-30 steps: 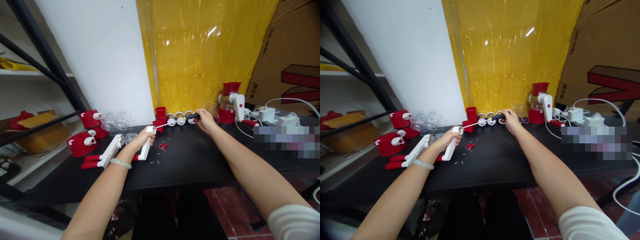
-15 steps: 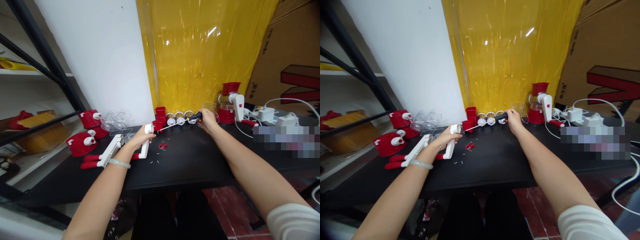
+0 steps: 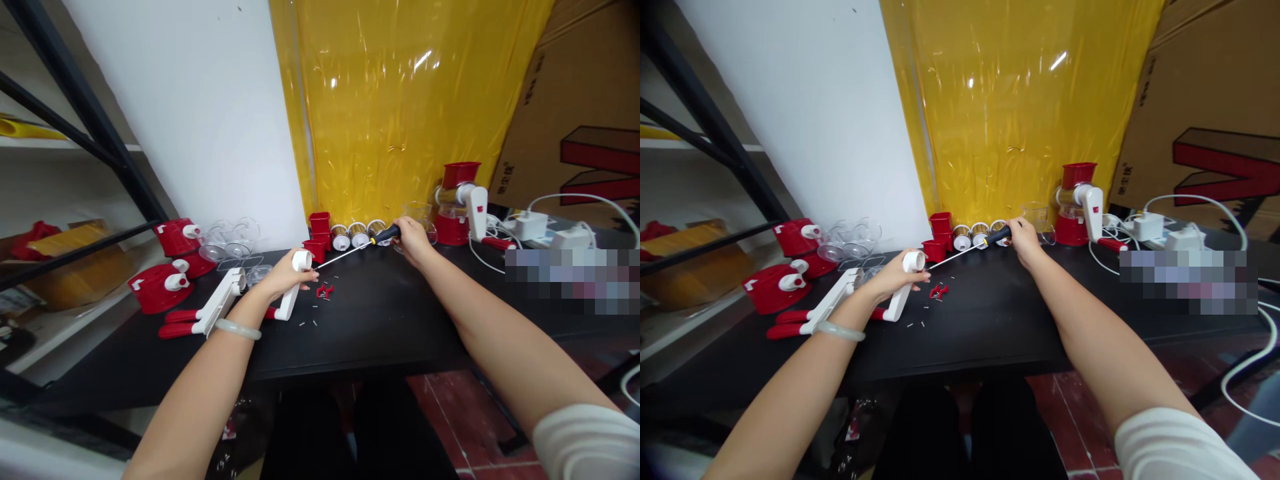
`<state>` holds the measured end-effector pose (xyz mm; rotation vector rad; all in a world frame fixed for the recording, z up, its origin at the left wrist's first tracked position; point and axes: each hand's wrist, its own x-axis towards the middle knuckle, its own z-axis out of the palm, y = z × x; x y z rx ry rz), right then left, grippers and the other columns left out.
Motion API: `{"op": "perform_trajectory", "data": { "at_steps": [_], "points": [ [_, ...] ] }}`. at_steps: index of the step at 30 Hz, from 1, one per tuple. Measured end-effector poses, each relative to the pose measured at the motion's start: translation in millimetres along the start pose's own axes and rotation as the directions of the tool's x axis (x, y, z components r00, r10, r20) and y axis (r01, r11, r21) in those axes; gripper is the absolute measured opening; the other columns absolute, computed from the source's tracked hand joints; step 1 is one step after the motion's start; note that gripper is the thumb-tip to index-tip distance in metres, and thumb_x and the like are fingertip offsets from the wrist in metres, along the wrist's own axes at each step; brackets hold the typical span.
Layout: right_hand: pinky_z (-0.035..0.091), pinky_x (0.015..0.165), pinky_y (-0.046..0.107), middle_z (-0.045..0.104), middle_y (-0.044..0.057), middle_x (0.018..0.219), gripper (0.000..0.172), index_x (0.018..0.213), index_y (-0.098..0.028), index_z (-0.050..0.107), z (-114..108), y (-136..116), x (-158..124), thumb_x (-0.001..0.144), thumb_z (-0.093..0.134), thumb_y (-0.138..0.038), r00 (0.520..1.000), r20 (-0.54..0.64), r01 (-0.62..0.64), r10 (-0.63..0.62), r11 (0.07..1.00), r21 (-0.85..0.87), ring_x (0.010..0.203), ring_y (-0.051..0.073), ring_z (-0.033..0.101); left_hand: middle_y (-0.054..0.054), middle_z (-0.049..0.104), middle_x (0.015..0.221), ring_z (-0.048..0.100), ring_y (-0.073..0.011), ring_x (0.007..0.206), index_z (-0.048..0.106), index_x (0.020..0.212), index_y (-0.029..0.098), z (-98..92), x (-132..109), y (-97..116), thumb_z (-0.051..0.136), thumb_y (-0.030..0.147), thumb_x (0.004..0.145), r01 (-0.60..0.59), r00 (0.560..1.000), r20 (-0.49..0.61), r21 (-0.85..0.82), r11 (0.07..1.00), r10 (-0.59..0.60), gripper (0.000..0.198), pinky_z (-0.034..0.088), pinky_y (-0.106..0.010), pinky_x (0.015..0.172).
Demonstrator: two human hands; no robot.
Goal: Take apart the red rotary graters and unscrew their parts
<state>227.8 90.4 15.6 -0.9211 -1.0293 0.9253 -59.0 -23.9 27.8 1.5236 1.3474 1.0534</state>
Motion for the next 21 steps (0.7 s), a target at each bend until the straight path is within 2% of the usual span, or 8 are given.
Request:
{"op": "perform_trajectory", "data": {
  "at_steps": [7, 11, 16, 21],
  "points": [
    [0.039, 0.038, 0.020, 0.043, -0.008, 0.049, 0.010, 0.065, -0.021, 0.049, -5.8, 0.8, 5.9, 0.074, 0.053, -0.022, 0.997, -0.071, 0.033, -0.037, 0.998, -0.063, 0.039, 0.008, 0.042, -0.001, 0.062, 0.082, 0.068, -0.0176, 0.074, 0.049, 0.103, 0.019, 1.8, -1.4, -2.7, 0.077, 0.013, 0.068, 0.003, 0.996, 0.088, 0.090, 0.996, -0.011, 0.045, 0.054, -0.024, 0.050],
    [0.037, 0.037, 0.019, 0.046, -0.008, 0.050, 0.008, 0.066, -0.020, 0.052, -9.1, 8.6, 8.1, 0.072, 0.056, -0.021, 0.992, -0.109, 0.053, -0.070, 0.988, -0.147, 0.041, 0.009, 0.045, -0.002, 0.061, 0.085, 0.067, -0.0185, 0.074, 0.053, 0.103, 0.020, 3.6, -1.9, -6.2, 0.077, 0.017, 0.067, -0.026, 0.994, 0.111, 0.176, 0.984, 0.006, 0.043, 0.050, -0.021, 0.044],
    [0.039, 0.038, 0.019, 0.051, -0.007, 0.051, 0.006, 0.068, -0.020, 0.054, -8.0, 20.9, 6.7, 0.072, 0.059, -0.021, 0.994, -0.084, 0.044, -0.065, 0.973, -0.226, 0.042, 0.009, 0.047, -0.002, 0.061, 0.080, 0.065, -0.0173, 0.068, 0.057, 0.101, 0.020, 6.5, -1.7, -10.1, 0.079, 0.019, 0.064, -0.034, 0.989, 0.151, 0.193, 0.981, 0.005, 0.043, 0.044, -0.018, 0.040],
    [0.039, 0.040, 0.020, 0.052, -0.007, 0.047, 0.011, 0.070, -0.021, 0.054, -9.0, 30.9, 7.9, 0.077, 0.061, -0.025, 1.000, -0.011, 0.003, -0.006, 0.954, -0.301, 0.040, 0.010, 0.049, -0.004, 0.062, 0.084, 0.068, -0.0214, 0.073, 0.055, 0.102, 0.020, 8.6, -2.2, -9.5, 0.077, 0.024, 0.068, -0.016, 0.983, 0.181, 0.239, 0.971, -0.028, 0.041, 0.045, -0.021, 0.041]
  ]
}}
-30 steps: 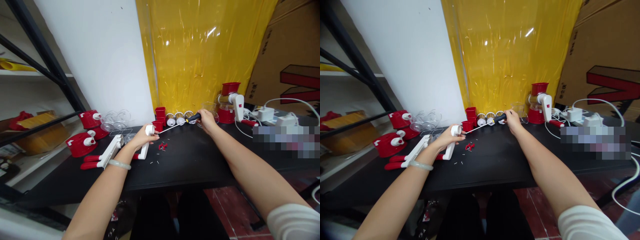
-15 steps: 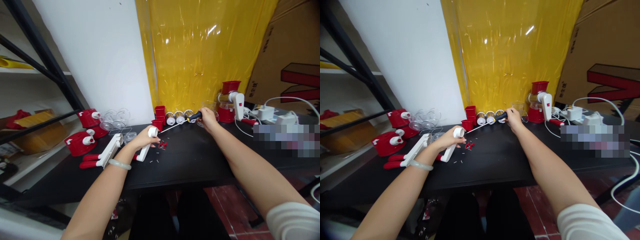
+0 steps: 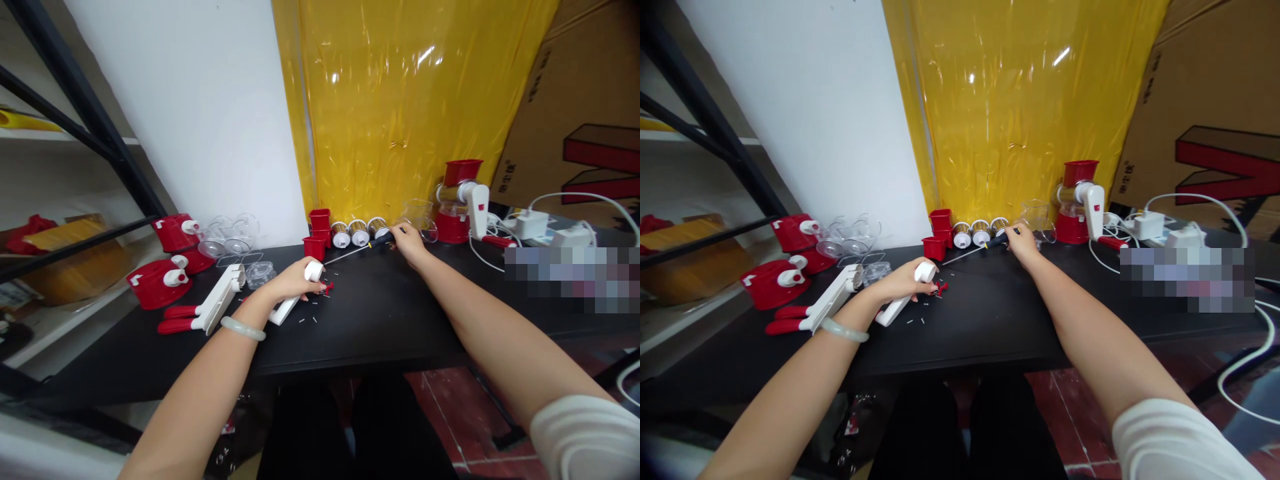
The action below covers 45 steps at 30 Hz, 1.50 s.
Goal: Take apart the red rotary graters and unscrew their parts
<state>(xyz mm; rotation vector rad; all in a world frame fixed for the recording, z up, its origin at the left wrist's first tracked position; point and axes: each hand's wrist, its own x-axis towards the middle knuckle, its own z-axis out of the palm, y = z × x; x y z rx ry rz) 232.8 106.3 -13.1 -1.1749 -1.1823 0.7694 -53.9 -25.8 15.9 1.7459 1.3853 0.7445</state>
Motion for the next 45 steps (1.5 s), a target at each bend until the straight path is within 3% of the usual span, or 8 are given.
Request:
{"op": "perform_trajectory", "data": {
  "at_steps": [5, 10, 16, 23, 28, 34, 39, 45],
  "points": [
    [0.044, 0.046, 0.023, 0.060, -0.003, 0.055, 0.016, 0.077, -0.019, 0.057, 0.0, 13.1, -0.4, 0.079, 0.067, -0.032, 0.982, 0.187, -0.014, 0.033, 0.995, -0.102, 0.043, 0.011, 0.052, -0.004, 0.064, 0.079, 0.067, -0.0202, 0.069, 0.054, 0.102, 0.020, 0.2, -3.6, 5.3, 0.078, 0.031, 0.071, 0.017, 1.000, 0.011, -0.023, 1.000, -0.017, 0.041, 0.046, -0.022, 0.041],
    [0.046, 0.061, 0.024, 0.064, -0.002, 0.066, 0.023, 0.079, -0.017, 0.067, -3.1, 19.9, -0.1, 0.062, 0.081, -0.024, 0.936, 0.345, 0.131, -0.062, 0.975, -0.181, 0.060, 0.011, 0.057, -0.006, 0.066, 0.083, 0.067, -0.0186, 0.068, 0.054, 0.099, 0.021, -2.8, -6.0, 10.0, 0.078, 0.042, 0.072, 0.006, 1.000, -0.013, -0.048, 0.999, -0.006, 0.042, 0.046, -0.021, 0.041],
    [0.047, 0.075, 0.031, 0.066, -0.002, 0.070, 0.026, 0.074, -0.020, 0.071, -3.4, 20.2, -1.7, 0.052, 0.082, -0.013, 0.884, 0.451, 0.275, -0.124, 0.917, -0.288, 0.068, 0.014, 0.058, -0.005, 0.061, 0.071, 0.063, -0.0163, 0.056, 0.054, 0.097, 0.020, -5.7, -1.3, 13.1, 0.048, 0.072, 0.085, -0.043, 0.997, -0.072, -0.307, 0.951, 0.021, 0.053, 0.046, -0.023, 0.039],
    [0.041, 0.095, 0.044, 0.067, 0.002, 0.081, 0.017, 0.075, -0.022, 0.071, -1.4, 8.8, -5.8, 0.061, 0.080, -0.018, 0.871, 0.441, 0.395, -0.219, 0.844, -0.363, 0.087, 0.021, 0.060, -0.001, 0.058, 0.068, 0.062, -0.0155, 0.054, 0.050, 0.100, 0.020, -5.1, 1.9, 13.0, 0.049, 0.074, 0.082, -0.168, 0.979, -0.172, -0.402, 0.900, 0.106, 0.057, 0.049, -0.024, 0.041],
    [0.042, 0.093, 0.041, 0.069, 0.005, 0.089, 0.011, 0.083, -0.022, 0.071, 24.7, -23.1, -38.0, 0.076, 0.071, -0.031, 0.747, 0.523, 0.559, -0.411, 0.814, -0.158, 0.090, 0.021, 0.060, 0.001, 0.057, 0.070, 0.062, -0.0155, 0.057, 0.044, 0.106, 0.023, -6.2, 2.6, 11.9, 0.044, 0.071, 0.087, -0.378, 0.898, -0.358, -0.327, 0.866, 0.256, 0.052, 0.052, -0.026, 0.046],
    [0.044, 0.059, 0.027, 0.058, 0.000, 0.065, 0.041, 0.075, -0.020, 0.064, 82.8, -64.1, -92.4, 0.085, 0.055, -0.059, 0.646, 0.704, 0.199, -0.295, 0.956, 0.218, 0.064, 0.015, 0.055, -0.002, 0.058, 0.086, 0.061, -0.0164, 0.073, 0.045, 0.113, 0.025, 1.0, -9.2, 14.8, 0.041, 0.065, 0.091, -0.525, 0.751, -0.511, -0.079, 0.847, 0.418, 0.046, 0.053, -0.026, 0.058],
    [0.032, 0.047, 0.024, 0.046, -0.006, 0.054, 0.043, 0.066, -0.022, 0.048, 106.6, -74.7, -120.0, 0.079, 0.060, -0.061, 0.682, 0.672, 0.059, -0.288, 0.938, 0.341, 0.049, 0.010, 0.040, -0.008, 0.059, 0.104, 0.059, -0.0224, 0.095, 0.052, 0.112, 0.024, 6.9, -15.0, 17.8, 0.044, 0.053, 0.094, -0.496, 0.572, -0.622, 0.257, 0.830, 0.535, 0.035, 0.049, -0.033, 0.084],
    [0.029, 0.046, 0.025, 0.044, -0.007, 0.054, 0.043, 0.071, -0.023, 0.048, 105.2, -68.8, -136.0, 0.079, 0.058, -0.064, 0.703, 0.661, -0.092, -0.264, 0.887, 0.453, 0.048, 0.010, 0.037, -0.011, 0.057, 0.111, 0.056, -0.0249, 0.104, 0.051, 0.119, 0.022, 7.5, -15.6, 17.3, 0.038, 0.045, 0.098, -0.444, 0.565, -0.540, 0.438, 0.782, 0.624, 0.034, 0.042, -0.037, 0.095]
  ]
}}
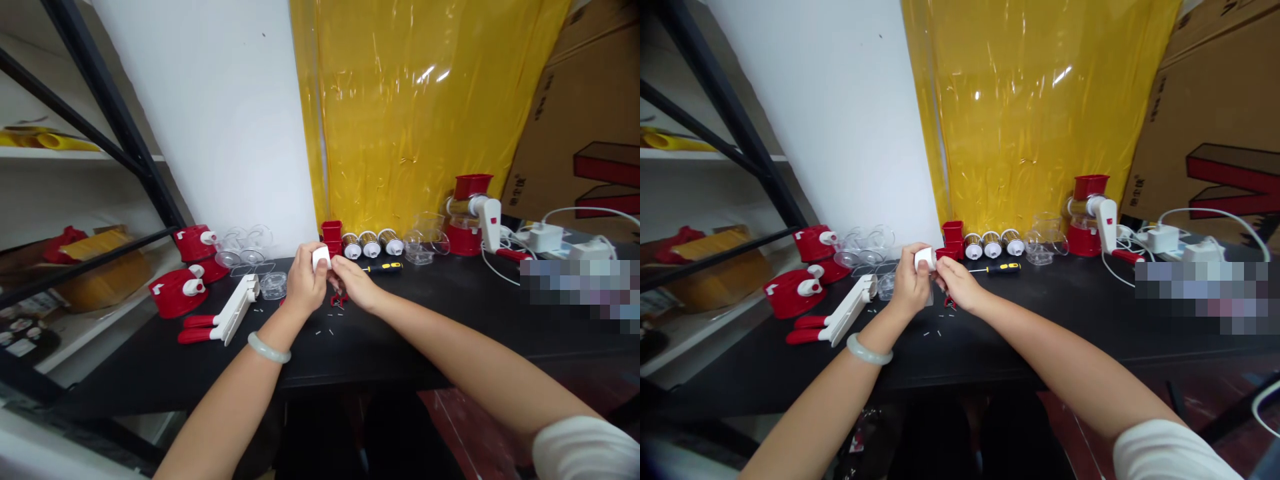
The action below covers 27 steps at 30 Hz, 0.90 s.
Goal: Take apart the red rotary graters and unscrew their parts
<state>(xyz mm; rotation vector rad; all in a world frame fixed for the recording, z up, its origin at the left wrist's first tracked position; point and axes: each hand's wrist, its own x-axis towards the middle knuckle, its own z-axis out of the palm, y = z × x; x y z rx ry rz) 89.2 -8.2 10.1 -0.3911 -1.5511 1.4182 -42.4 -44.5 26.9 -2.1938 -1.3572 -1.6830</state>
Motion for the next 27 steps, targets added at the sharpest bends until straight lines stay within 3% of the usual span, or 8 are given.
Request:
{"op": "perform_trajectory", "data": {
  "at_steps": [5, 9, 15, 27],
  "points": [
    [0.030, 0.047, 0.025, 0.040, -0.008, 0.050, 0.033, 0.070, -0.023, 0.045, 2.9, -1.5, -5.7, 0.078, 0.063, -0.050, 0.997, -0.010, -0.077, 0.080, 0.980, 0.185, 0.045, 0.009, 0.037, -0.012, 0.054, 0.114, 0.052, -0.0257, 0.104, 0.048, 0.125, 0.022, 1.5, -2.7, -0.1, 0.040, 0.042, 0.097, -0.074, 0.993, 0.093, 0.071, 0.995, 0.067, 0.035, 0.039, -0.038, 0.096],
    [0.031, 0.047, 0.025, 0.038, -0.008, 0.048, 0.026, 0.069, -0.022, 0.049, 0.3, -2.5, -7.7, 0.079, 0.060, -0.042, 0.997, 0.002, -0.074, 0.074, 0.983, 0.166, 0.044, 0.009, 0.036, -0.011, 0.053, 0.112, 0.053, -0.0256, 0.100, 0.050, 0.126, 0.022, 3.7, -5.6, 3.0, 0.042, 0.046, 0.096, -0.142, 0.985, 0.123, 0.160, 0.977, 0.123, 0.039, 0.042, -0.037, 0.091],
    [0.031, 0.048, 0.025, 0.036, -0.010, 0.050, 0.032, 0.072, -0.022, 0.049, -8.2, -2.8, -6.3, 0.075, 0.067, -0.047, 0.991, 0.072, -0.126, 0.114, 0.973, 0.196, 0.044, 0.008, 0.033, -0.009, 0.053, 0.102, 0.054, -0.0231, 0.092, 0.052, 0.124, 0.020, 5.0, -2.9, 4.5, 0.034, 0.053, 0.098, -0.215, 0.975, 0.109, 0.289, 0.933, 0.191, 0.046, 0.045, -0.033, 0.078],
    [0.034, 0.050, 0.023, 0.032, -0.011, 0.051, 0.034, 0.072, -0.022, 0.043, 2.1, -11.4, -9.7, 0.078, 0.067, -0.046, 0.987, 0.016, -0.160, 0.161, 0.957, 0.240, 0.043, 0.006, 0.030, -0.007, 0.057, 0.099, 0.057, -0.0192, 0.085, 0.053, 0.121, 0.020, 0.1, 6.5, 9.2, 0.033, 0.052, 0.099, -0.319, 0.948, 0.109, 0.308, 0.896, 0.299, 0.044, 0.047, -0.032, 0.072]
  ]
}}
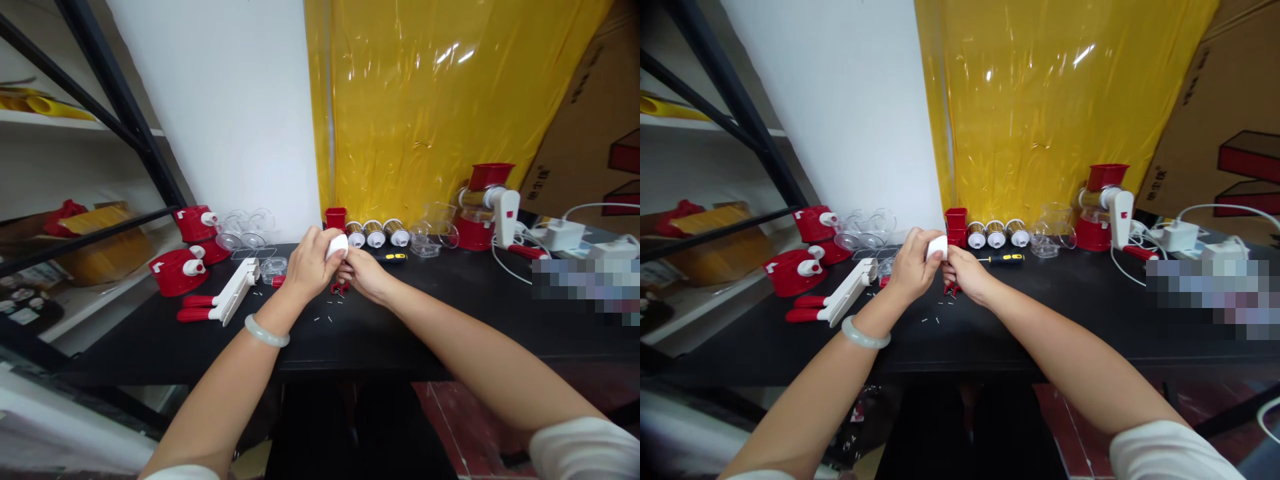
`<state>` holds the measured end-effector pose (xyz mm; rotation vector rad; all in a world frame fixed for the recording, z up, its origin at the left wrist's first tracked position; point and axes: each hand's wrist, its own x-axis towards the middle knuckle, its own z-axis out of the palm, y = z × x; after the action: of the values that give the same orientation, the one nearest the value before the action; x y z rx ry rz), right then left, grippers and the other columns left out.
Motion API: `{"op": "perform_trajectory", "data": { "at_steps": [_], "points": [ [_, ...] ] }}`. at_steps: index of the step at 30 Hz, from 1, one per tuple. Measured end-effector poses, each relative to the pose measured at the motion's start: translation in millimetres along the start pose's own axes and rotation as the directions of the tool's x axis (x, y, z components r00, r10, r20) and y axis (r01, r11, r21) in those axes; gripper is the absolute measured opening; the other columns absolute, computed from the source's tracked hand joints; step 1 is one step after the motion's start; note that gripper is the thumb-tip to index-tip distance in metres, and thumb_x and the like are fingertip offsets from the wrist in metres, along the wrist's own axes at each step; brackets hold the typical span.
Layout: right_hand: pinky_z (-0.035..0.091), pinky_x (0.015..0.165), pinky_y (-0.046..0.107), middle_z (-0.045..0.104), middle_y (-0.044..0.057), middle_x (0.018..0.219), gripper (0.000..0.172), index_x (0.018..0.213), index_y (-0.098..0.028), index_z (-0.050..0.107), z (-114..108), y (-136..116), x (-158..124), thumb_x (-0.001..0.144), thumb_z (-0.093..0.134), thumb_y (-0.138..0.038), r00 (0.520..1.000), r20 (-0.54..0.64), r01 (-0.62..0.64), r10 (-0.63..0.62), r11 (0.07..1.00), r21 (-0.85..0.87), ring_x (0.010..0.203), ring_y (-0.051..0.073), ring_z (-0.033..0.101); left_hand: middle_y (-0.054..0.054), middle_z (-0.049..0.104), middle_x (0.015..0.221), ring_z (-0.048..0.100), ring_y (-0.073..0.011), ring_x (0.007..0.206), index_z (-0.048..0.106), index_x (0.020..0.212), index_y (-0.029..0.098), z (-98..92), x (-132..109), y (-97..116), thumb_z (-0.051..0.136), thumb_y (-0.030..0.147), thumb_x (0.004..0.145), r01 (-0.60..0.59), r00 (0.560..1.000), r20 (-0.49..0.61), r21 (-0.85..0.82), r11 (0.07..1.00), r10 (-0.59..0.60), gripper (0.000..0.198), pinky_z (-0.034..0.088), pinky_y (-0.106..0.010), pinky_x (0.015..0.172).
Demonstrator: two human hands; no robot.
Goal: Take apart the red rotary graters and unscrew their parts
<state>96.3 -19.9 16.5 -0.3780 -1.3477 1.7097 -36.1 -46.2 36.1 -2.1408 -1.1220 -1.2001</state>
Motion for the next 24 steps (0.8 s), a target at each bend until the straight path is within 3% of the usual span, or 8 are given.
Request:
{"op": "perform_trajectory", "data": {
  "at_steps": [3, 6, 8, 11, 15, 18, 22, 24],
  "points": [
    [0.034, 0.051, 0.023, 0.030, -0.011, 0.051, 0.030, 0.071, -0.022, 0.042, -4.3, -13.2, -1.2, 0.083, 0.062, -0.041, 0.999, -0.034, 0.013, -0.012, 0.999, 0.036, 0.043, 0.007, 0.027, -0.007, 0.058, 0.097, 0.057, -0.0190, 0.085, 0.054, 0.118, 0.020, -6.1, 0.8, -10.6, 0.033, 0.050, 0.099, 0.013, 0.995, -0.103, -0.033, 0.999, -0.016, 0.041, 0.047, -0.032, 0.073],
    [0.036, 0.053, 0.023, 0.026, -0.010, 0.050, 0.033, 0.066, -0.023, 0.034, -20.9, -40.6, -2.0, 0.089, 0.055, -0.035, 0.985, -0.143, 0.117, -0.100, 0.986, 0.117, 0.043, 0.008, 0.028, -0.007, 0.061, 0.097, 0.058, -0.0194, 0.090, 0.057, 0.112, 0.021, -16.5, 2.2, -31.7, 0.032, 0.045, 0.101, 0.109, 0.956, -0.268, -0.057, 0.992, -0.121, 0.036, 0.047, -0.035, 0.082],
    [0.040, 0.058, 0.024, 0.030, -0.008, 0.051, 0.034, 0.064, -0.022, 0.032, -33.2, -56.1, -2.2, 0.091, 0.050, -0.031, 0.982, -0.132, 0.153, -0.134, 0.977, 0.149, 0.045, 0.008, 0.034, -0.007, 0.063, 0.097, 0.060, -0.0185, 0.090, 0.057, 0.110, 0.021, -20.2, 3.5, -41.8, 0.031, 0.043, 0.102, 0.183, 0.934, -0.288, -0.122, 0.976, -0.211, 0.035, 0.046, -0.034, 0.083],
    [0.038, 0.056, 0.024, 0.030, -0.007, 0.049, 0.033, 0.063, -0.022, 0.032, -41.5, -60.3, -0.8, 0.093, 0.043, -0.028, 0.993, -0.109, 0.071, -0.054, 0.986, 0.154, 0.043, 0.009, 0.033, -0.004, 0.065, 0.087, 0.060, -0.0162, 0.080, 0.058, 0.106, 0.020, -15.2, 5.1, -40.1, 0.030, 0.044, 0.102, 0.321, 0.932, -0.093, -0.227, 0.919, -0.349, 0.037, 0.046, -0.030, 0.076],
    [0.036, 0.052, 0.024, 0.029, -0.007, 0.046, 0.032, 0.063, -0.022, 0.032, -36.5, -42.8, 2.7, 0.094, 0.036, -0.023, 0.988, -0.137, -0.057, 0.073, 0.991, 0.121, 0.041, 0.010, 0.030, -0.003, 0.068, 0.083, 0.062, -0.0181, 0.076, 0.060, 0.106, 0.021, 2.6, 2.0, -28.1, 0.032, 0.052, 0.099, 0.444, 0.889, 0.209, -0.170, 0.880, -0.408, 0.042, 0.045, -0.030, 0.074],
    [0.034, 0.050, 0.023, 0.028, -0.007, 0.044, 0.031, 0.063, -0.023, 0.032, -33.8, -32.8, 5.3, 0.094, 0.033, -0.022, 0.976, -0.186, -0.088, 0.110, 0.989, 0.119, 0.039, 0.010, 0.027, -0.005, 0.071, 0.088, 0.065, -0.0224, 0.086, 0.061, 0.106, 0.021, 14.2, -4.6, -33.5, 0.032, 0.056, 0.098, 0.525, 0.814, 0.329, -0.061, 0.849, -0.479, 0.047, 0.045, -0.032, 0.079],
    [0.032, 0.047, 0.022, 0.029, -0.008, 0.042, 0.031, 0.062, -0.023, 0.033, -34.9, -24.4, 7.7, 0.093, 0.033, -0.020, 0.967, -0.203, -0.133, 0.152, 0.986, 0.102, 0.037, 0.009, 0.027, -0.010, 0.073, 0.099, 0.066, -0.0271, 0.099, 0.065, 0.104, 0.020, 24.9, -11.1, -49.8, 0.033, 0.058, 0.096, 0.621, 0.673, 0.436, 0.107, 0.777, -0.598, 0.051, 0.046, -0.034, 0.086],
    [0.032, 0.047, 0.023, 0.030, -0.008, 0.041, 0.031, 0.062, -0.023, 0.034, -35.4, -19.8, 8.3, 0.093, 0.034, -0.020, 0.965, -0.209, -0.146, 0.160, 0.986, 0.083, 0.037, 0.009, 0.028, -0.012, 0.073, 0.105, 0.066, -0.0289, 0.104, 0.066, 0.104, 0.019, 29.3, -12.5, -54.2, 0.035, 0.059, 0.095, 0.631, 0.643, 0.451, 0.147, 0.762, -0.619, 0.052, 0.046, -0.035, 0.088]
  ]
}}
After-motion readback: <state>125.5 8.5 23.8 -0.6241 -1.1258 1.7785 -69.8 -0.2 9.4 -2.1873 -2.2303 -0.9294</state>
